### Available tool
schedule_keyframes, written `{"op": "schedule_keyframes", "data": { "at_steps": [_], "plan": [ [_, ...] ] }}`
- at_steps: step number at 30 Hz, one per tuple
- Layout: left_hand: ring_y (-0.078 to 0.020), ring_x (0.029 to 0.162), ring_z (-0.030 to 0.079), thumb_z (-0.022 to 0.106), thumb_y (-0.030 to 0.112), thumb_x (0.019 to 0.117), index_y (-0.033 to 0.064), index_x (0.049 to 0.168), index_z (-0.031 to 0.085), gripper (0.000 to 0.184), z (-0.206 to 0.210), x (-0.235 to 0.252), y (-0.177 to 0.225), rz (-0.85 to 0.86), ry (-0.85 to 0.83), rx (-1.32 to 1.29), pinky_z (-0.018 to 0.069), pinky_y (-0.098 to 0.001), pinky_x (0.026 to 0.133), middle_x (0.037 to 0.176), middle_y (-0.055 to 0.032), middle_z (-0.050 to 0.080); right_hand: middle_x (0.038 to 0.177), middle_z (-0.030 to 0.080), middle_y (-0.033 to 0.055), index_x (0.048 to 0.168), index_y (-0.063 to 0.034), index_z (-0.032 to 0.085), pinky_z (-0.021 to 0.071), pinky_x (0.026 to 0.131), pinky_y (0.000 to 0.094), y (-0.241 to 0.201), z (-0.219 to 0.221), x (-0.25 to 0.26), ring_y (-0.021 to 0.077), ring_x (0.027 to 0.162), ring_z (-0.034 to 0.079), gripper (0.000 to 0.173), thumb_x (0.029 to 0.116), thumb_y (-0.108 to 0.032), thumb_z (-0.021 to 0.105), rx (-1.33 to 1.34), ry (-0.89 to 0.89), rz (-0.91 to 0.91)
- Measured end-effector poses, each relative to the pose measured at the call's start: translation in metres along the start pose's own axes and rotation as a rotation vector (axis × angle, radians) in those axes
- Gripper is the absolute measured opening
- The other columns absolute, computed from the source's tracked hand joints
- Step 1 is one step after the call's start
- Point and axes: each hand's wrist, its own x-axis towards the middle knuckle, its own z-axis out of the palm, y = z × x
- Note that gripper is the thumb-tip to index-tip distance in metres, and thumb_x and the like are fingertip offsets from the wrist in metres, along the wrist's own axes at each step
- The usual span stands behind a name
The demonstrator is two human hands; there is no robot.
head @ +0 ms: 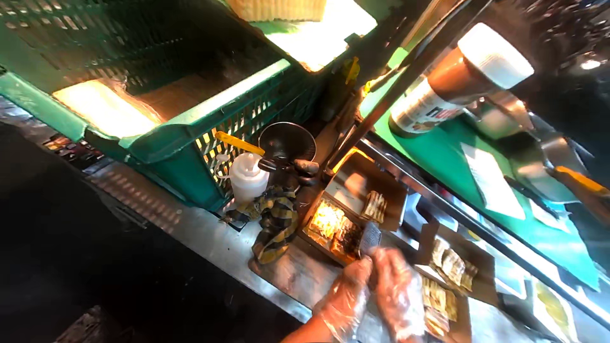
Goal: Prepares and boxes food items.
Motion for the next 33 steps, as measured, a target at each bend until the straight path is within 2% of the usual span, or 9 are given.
{"op": "schedule_keyframes", "data": {
  "at_steps": [5,10,15,17,20,22,24,27,33],
  "plan": [
    [-0.0072,0.044,0.04,0.039,0.032,0.1102,0.0147,0.116,0.058,0.026,-0.027,-0.012,0.015,-0.194,0.011,-0.426,0.036,-0.0223,0.037,0.07,0.0011,0.053,0.126,0.068,0.0127,0.13,-0.0093,0.07,0.0551,0.1,0.0444,0.016,-0.018,0.023,0.0235,0.117,0.066,0.045,0.1061,-0.038,0.043,-0.047,-0.011,-0.264],
    [-0.0053,0.043,0.039,0.039,0.027,0.1086,0.013,0.113,0.062,0.027,-0.047,-0.036,0.034,-0.097,0.078,-0.42,0.0341,-0.0191,0.036,0.07,0.0008,0.054,0.161,0.038,0.0161,0.155,-0.0367,0.045,0.0418,0.111,0.0635,0.014,-0.005,0.141,0.0392,0.147,0.038,0.075,0.0864,-0.038,0.074,-0.663,-0.474,-0.295],
    [-0.0061,0.04,0.037,0.038,0.026,0.1079,0.0128,0.106,0.062,0.027,-0.054,-0.05,0.039,-0.077,0.159,-0.352,0.0335,-0.02,0.034,0.063,0.001,0.05,0.127,0.068,0.0117,0.127,-0.0224,0.07,0.0529,0.094,0.0594,0.003,0.003,0.119,0.0321,0.116,0.064,0.042,0.0864,-0.033,0.074,-0.543,-0.618,-0.202],
    [-0.0061,0.04,0.037,0.04,0.026,0.1073,0.0125,0.106,0.062,0.026,-0.052,-0.051,0.035,-0.066,0.177,-0.336,0.0335,-0.0201,0.035,0.063,0.0014,0.05,0.135,0.062,0.011,0.133,-0.025,0.067,0.0525,0.099,0.0561,0.001,0.008,0.093,0.0302,0.122,0.062,0.049,0.086,-0.035,0.073,-0.5,-0.697,-0.195],
    [-0.0062,0.049,0.048,0.043,0.025,0.1065,0.0107,0.113,0.064,0.026,-0.04,-0.04,0.026,-0.021,0.225,-0.2,0.0419,-0.0215,0.043,0.075,0.0015,0.06,0.161,0.041,0.0071,0.157,-0.0327,0.042,0.0437,0.113,0.0544,0.014,0.0,0.072,0.0278,0.142,0.047,0.07,0.0931,-0.045,0.068,-0.394,-0.662,-0.165],
    [-0.007,0.076,0.065,0.046,0.028,0.1068,0.0072,0.125,0.065,0.034,-0.032,-0.027,0.017,0.021,0.245,-0.053,0.056,-0.0252,0.067,0.097,-0.0019,0.07,0.145,0.06,0.0006,0.151,-0.0269,0.052,0.0507,0.108,0.0431,0.018,-0.015,0.04,0.0165,0.129,0.059,0.054,0.0989,-0.04,0.059,-0.124,-0.444,-0.086],
    [-0.01,0.1,0.069,0.044,0.031,0.108,0.0008,0.131,0.061,0.041,-0.016,-0.013,0.006,0.104,0.21,0.039,0.0578,-0.0292,0.091,0.112,-0.0076,0.071,0.118,0.072,0.0059,0.143,-0.0066,0.057,0.0621,0.08,0.0328,0.01,-0.015,-0.002,0.0139,0.096,0.071,0.045,0.1037,-0.028,0.053,0.345,-0.282,0.024],
    [-0.0177,0.122,0.063,0.037,0.03,0.1099,-0.0051,0.135,0.06,0.049,0.006,-0.008,0.003,0.217,0.153,0.295,0.0474,-0.0322,0.11,0.128,-0.0174,0.067,0.113,0.073,0.0117,0.123,0.0068,0.065,0.0611,0.086,0.0285,0.006,0.01,-0.026,0.0125,0.098,0.071,0.029,0.0964,-0.004,0.061,0.571,0.064,0.003],
    [-0.0282,0.113,0.067,0.044,0.019,0.1072,-0.0021,0.139,0.052,0.039,0.002,-0.004,0.031,-0.09,-0.077,0.689,0.052,-0.0414,0.101,0.119,-0.0201,0.068,0.094,0.074,0.0117,0.098,-0.004,0.073,0.0575,0.088,0.0469,0.019,0.042,0.046,0.0234,0.092,0.071,0.017,0.0961,-0.021,0.069,0.115,0.16,0.245]
  ]
}}
